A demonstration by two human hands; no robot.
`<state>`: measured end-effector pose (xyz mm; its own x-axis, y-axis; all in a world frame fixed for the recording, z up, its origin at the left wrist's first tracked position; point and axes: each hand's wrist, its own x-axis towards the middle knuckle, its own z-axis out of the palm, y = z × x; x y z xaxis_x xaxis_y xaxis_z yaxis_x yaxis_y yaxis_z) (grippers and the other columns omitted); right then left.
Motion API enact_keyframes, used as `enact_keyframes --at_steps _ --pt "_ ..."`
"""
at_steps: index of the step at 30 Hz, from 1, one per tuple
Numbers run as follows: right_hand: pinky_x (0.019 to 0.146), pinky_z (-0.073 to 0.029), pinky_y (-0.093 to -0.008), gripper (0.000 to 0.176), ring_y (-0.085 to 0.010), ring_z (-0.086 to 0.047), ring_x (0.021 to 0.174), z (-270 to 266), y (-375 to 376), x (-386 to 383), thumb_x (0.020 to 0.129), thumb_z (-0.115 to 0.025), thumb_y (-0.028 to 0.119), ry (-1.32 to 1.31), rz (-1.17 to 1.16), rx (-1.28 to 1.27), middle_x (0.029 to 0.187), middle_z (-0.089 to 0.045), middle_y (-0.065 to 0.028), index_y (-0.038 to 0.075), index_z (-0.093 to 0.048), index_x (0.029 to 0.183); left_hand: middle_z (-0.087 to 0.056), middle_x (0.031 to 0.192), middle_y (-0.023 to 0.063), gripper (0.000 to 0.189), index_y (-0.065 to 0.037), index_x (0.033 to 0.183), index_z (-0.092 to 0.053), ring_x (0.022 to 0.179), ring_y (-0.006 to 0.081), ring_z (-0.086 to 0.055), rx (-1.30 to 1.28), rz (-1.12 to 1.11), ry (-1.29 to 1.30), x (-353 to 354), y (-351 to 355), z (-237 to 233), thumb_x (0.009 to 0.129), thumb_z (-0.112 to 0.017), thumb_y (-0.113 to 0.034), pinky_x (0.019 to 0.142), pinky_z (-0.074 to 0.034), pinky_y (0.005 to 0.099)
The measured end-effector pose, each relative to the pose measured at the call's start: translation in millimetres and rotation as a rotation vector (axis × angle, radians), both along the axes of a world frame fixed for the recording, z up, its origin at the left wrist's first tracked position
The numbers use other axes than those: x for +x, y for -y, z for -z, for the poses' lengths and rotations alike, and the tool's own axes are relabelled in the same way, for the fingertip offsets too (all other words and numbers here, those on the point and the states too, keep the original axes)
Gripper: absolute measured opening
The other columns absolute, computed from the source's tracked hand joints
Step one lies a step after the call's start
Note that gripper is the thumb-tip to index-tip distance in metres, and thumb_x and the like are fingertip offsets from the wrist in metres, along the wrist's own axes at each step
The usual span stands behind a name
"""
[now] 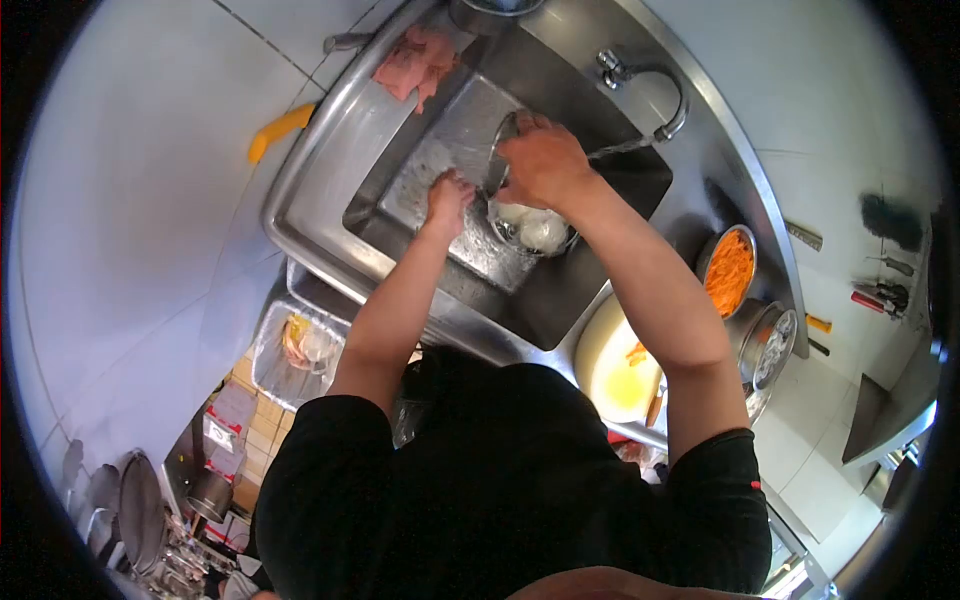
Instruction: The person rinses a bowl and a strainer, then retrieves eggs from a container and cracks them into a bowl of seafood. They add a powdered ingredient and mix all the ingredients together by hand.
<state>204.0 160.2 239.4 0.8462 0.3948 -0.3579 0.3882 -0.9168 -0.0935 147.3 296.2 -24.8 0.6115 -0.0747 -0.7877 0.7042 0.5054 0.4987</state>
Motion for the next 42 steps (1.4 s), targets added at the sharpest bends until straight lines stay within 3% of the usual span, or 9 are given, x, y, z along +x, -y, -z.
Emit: enact_keyframes --at_steps 6,9,14,22,24,27,31,36,42 --pt "0.100 -0.051 -0.0464 0.055 -0.0392 -0.065 0.117 -48.3 -15.7 -11.9 0.067 -0.084 0.046 -0.137 -0.063 -0.207 0.124 -0.066 -0.0240 0.008 -0.077 0.106 -0.069 0.111 0.0062 0.028 -0.006 0.120 -0.068 0.094 0.0194 -0.064 -0.008 -0.128 0.040 23.7 -42.4 -4.7 0.098 -0.055 -0.016 0.080 -0.050 0.0343" --pt "0.087 -0.058 -0.0426 0.069 -0.0358 -0.072 0.097 -54.2 39.8 -18.6 0.070 -0.079 0.065 -0.257 0.115 -0.061 0.102 -0.072 -0.0215 0.005 -0.077 0.104 -0.070 0.111 0.0070 0.026 -0.004 0.115 -0.071 0.097 0.0192 -0.065 0.128 -0.046 0.108 25.5 -48.5 11.6 0.097 -0.056 -0.014 0.085 -0.051 0.0342" --pt "0.046 -0.056 -0.0303 0.108 -0.0181 -0.069 0.058 14.1 145.8 -106.5 0.074 -0.037 0.100 -0.740 1.286 0.675 0.079 -0.072 -0.0101 0.005 -0.072 0.112 -0.071 0.105 0.0092 0.022 0.000 0.112 -0.071 0.098 0.0189 -0.067 0.297 0.020 0.236 13.4 -17.7 -23.9 0.093 -0.059 -0.002 0.093 -0.054 0.0361" --pt "0.041 -0.056 -0.0284 0.102 -0.0205 -0.070 0.058 38.0 164.0 -244.6 0.082 -0.016 0.096 -0.830 1.626 1.469 0.092 -0.076 -0.0083 0.021 -0.063 0.133 -0.070 0.104 0.0131 0.015 0.001 0.111 -0.067 0.090 0.0217 -0.069 -0.107 0.394 0.329 40.1 121.1 -87.5 0.097 -0.061 0.000 0.082 -0.061 0.0350" --pt "0.049 -0.059 -0.0316 0.098 -0.0212 -0.073 0.071 26.9 173.1 -272.6 0.084 -0.020 0.095 -0.748 1.600 1.556 0.104 -0.075 -0.0105 0.021 -0.061 0.135 -0.071 0.099 0.0141 0.013 0.000 0.109 -0.067 0.083 0.0220 -0.070 -0.236 0.393 0.325 65.1 156.9 -91.3 0.097 -0.061 0.000 0.078 -0.062 0.0355" --pt "0.099 -0.053 -0.0416 0.085 -0.0261 -0.067 0.110 0.4 195.7 -318.9 0.100 -0.028 0.076 -0.297 1.698 1.397 0.130 -0.065 -0.0131 0.009 -0.050 0.146 -0.072 0.096 0.0128 0.012 -0.002 0.108 -0.066 0.082 0.0223 -0.070 -0.302 0.446 0.311 107.3 188.6 -89.5 0.097 -0.062 -0.001 0.078 -0.062 0.0350" --pt "0.070 -0.057 -0.0317 0.058 -0.0161 -0.064 0.075 -39.3 240.3 -425.4 0.103 -0.051 0.058 0.305 1.515 1.143 0.090 -0.065 -0.0064 0.002 -0.064 0.102 -0.073 0.095 0.0095 0.014 -0.005 0.108 -0.068 0.084 0.0209 -0.071 -0.117 0.583 0.415 111.9 204.9 -99.1 0.095 -0.069 -0.008 0.082 -0.060 0.0335" --pt "0.060 -0.041 -0.0315 0.050 -0.0107 -0.048 0.067 -56.7 226.7 -519.9 0.076 -0.089 0.043 0.465 1.635 0.561 0.069 -0.052 0.0014 0.005 -0.057 0.079 -0.076 0.100 0.0064 0.022 -0.007 0.110 -0.072 0.090 0.0174 -0.072 0.422 0.929 1.092 -25.1 248.9 -150.8 0.090 -0.076 -0.016 0.085 -0.057 0.0341" --pt "0.076 -0.051 -0.0400 0.052 -0.0286 -0.061 0.085 -26.2 187.4 -566.3 0.069 -0.095 0.033 0.439 1.566 0.452 0.089 -0.061 -0.0122 0.004 -0.056 0.090 -0.064 0.125 0.0213 0.062 -0.005 0.133 -0.062 0.115 0.0330 -0.063 0.354 1.591 1.610 -164.4 294.6 -187.3 0.085 -0.078 -0.040 0.102 -0.049 0.0407"
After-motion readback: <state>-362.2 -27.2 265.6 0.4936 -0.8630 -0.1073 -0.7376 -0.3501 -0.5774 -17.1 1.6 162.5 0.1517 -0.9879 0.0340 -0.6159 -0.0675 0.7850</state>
